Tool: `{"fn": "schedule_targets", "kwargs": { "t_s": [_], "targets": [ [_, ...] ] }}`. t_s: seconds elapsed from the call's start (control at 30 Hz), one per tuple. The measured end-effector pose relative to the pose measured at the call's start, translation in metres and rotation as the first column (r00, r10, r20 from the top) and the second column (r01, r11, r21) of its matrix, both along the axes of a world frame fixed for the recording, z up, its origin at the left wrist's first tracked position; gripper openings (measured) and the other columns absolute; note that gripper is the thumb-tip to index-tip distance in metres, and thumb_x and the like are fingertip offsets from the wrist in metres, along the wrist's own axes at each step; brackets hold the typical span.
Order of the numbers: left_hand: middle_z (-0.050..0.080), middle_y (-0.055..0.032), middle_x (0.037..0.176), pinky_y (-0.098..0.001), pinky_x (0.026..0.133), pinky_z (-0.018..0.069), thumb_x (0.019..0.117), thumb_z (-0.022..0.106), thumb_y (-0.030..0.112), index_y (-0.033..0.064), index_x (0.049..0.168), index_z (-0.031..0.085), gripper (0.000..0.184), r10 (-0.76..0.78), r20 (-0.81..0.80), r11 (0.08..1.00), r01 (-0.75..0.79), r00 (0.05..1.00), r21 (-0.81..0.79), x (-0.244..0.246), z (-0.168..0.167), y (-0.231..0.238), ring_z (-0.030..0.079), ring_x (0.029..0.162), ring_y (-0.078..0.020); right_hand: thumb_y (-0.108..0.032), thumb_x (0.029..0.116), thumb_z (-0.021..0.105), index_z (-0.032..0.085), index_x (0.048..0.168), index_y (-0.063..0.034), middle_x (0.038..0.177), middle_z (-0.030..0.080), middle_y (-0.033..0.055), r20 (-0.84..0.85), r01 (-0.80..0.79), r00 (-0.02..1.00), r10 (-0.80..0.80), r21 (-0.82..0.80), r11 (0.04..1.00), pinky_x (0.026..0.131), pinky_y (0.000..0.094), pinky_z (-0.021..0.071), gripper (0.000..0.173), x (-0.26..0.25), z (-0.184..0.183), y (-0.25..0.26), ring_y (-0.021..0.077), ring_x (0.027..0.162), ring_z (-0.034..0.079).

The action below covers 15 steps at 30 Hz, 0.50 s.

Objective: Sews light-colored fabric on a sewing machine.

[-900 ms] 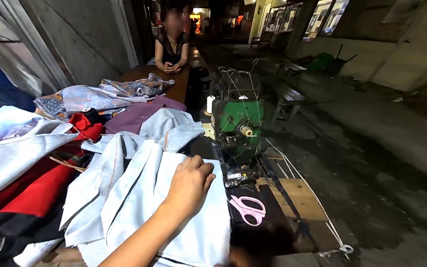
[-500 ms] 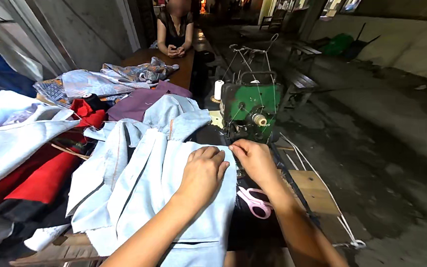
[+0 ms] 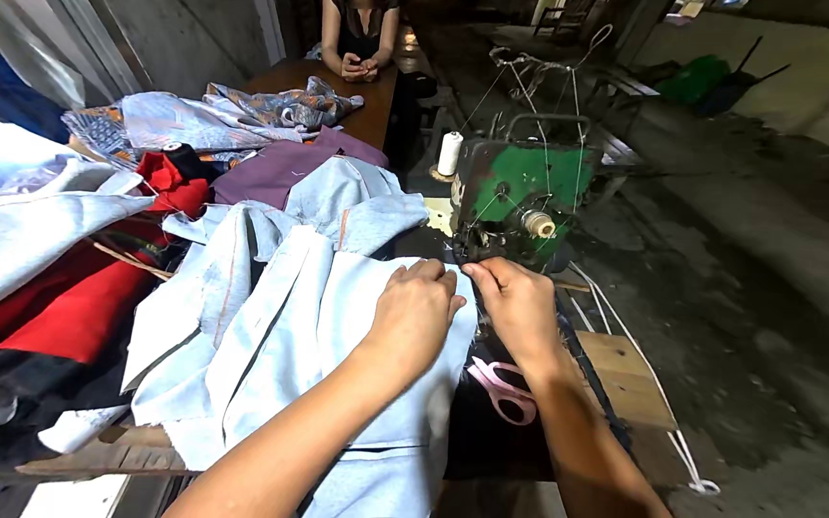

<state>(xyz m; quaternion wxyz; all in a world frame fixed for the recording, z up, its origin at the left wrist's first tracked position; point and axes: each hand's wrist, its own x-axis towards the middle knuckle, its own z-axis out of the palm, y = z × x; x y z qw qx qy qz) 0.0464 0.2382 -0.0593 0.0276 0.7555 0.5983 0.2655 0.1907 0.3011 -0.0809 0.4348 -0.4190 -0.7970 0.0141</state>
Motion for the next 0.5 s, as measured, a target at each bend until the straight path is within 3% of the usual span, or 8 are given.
{"fn": "schedule_targets", "kwargs": {
  "t_s": [0.13,0.2,0.3,0.33,0.43,0.5],
  "targets": [
    [0.069,-0.0188,0.119,-0.0541,0.098,0.051,0.1038,0.062,0.025,-0.0029,0.12,0.072,0.034,0.011,-0.017,0.998,-0.012,1.0,-0.067,0.0,0.007,0.004,0.067,0.112,-0.0346,-0.017,0.1005,0.061,0.071,0.087,0.0035,0.073,0.067,0.0142,-0.049,0.032,0.998,-0.039,-0.144,0.989,0.062,0.0453,0.0523,0.026,0.002,-0.008,-0.016,0.0253,0.065,0.065],
    [0.067,-0.019,0.124,-0.0549,0.101,0.0491,0.1031,0.063,0.03,-0.0026,0.125,0.07,0.04,-0.002,-0.003,0.993,0.002,1.0,-0.118,-0.002,0.011,0.003,0.065,0.115,-0.0347,-0.02,0.1042,0.052,0.071,0.091,0.0006,0.069,0.064,0.0034,-0.179,-0.014,0.983,-0.047,-0.329,0.944,0.062,0.0298,0.0525,0.03,0.006,-0.015,-0.031,0.009,0.062,0.062],
    [0.067,-0.0184,0.125,-0.0543,0.103,0.0473,0.1019,0.064,0.036,-0.0004,0.13,0.068,0.046,-0.02,0.022,0.986,0.024,1.0,-0.168,-0.004,0.013,0.002,0.064,0.116,-0.0341,-0.018,0.1044,0.046,0.064,0.096,-0.0034,0.071,0.058,-0.0099,-0.5,-0.341,0.864,0.054,-0.503,0.794,0.064,0.0171,0.0511,0.025,0.011,-0.04,-0.058,-0.005,0.064,0.057],
    [0.066,-0.0182,0.126,-0.0541,0.104,0.0465,0.1022,0.063,0.037,0.0005,0.131,0.068,0.047,-0.02,0.018,0.983,0.023,1.0,-0.182,-0.005,0.013,0.002,0.063,0.118,-0.034,-0.017,0.1017,0.05,0.063,0.096,-0.0041,0.073,0.059,-0.0111,-0.553,-0.427,0.828,0.092,-0.514,0.744,0.067,0.0172,0.0505,0.019,0.011,-0.048,-0.068,-0.0062,0.067,0.057],
    [0.066,-0.0194,0.127,-0.0537,0.106,0.0459,0.1031,0.06,0.04,0.0002,0.132,0.068,0.049,-0.02,-0.006,0.986,0.019,1.0,-0.167,-0.005,0.011,0.004,0.063,0.12,-0.0355,-0.008,0.0951,0.063,0.071,0.101,-0.005,0.089,0.074,-0.0076,-0.709,-0.643,0.686,0.165,-0.484,0.593,0.083,0.022,0.0584,0.01,0.015,-0.064,-0.095,-0.0023,0.085,0.069],
    [0.066,-0.0194,0.127,-0.0531,0.105,0.0461,0.1032,0.06,0.04,0.0002,0.132,0.068,0.05,-0.023,-0.015,0.985,0.02,1.0,-0.17,-0.006,0.012,0.004,0.063,0.12,-0.0354,0.004,0.0923,0.06,0.073,0.098,-0.0086,0.089,0.076,-0.0078,-0.801,-0.734,0.588,0.11,-0.472,0.488,0.084,0.0236,0.0598,0.019,0.016,-0.066,-0.112,-0.0006,0.086,0.071]
  ]
}}
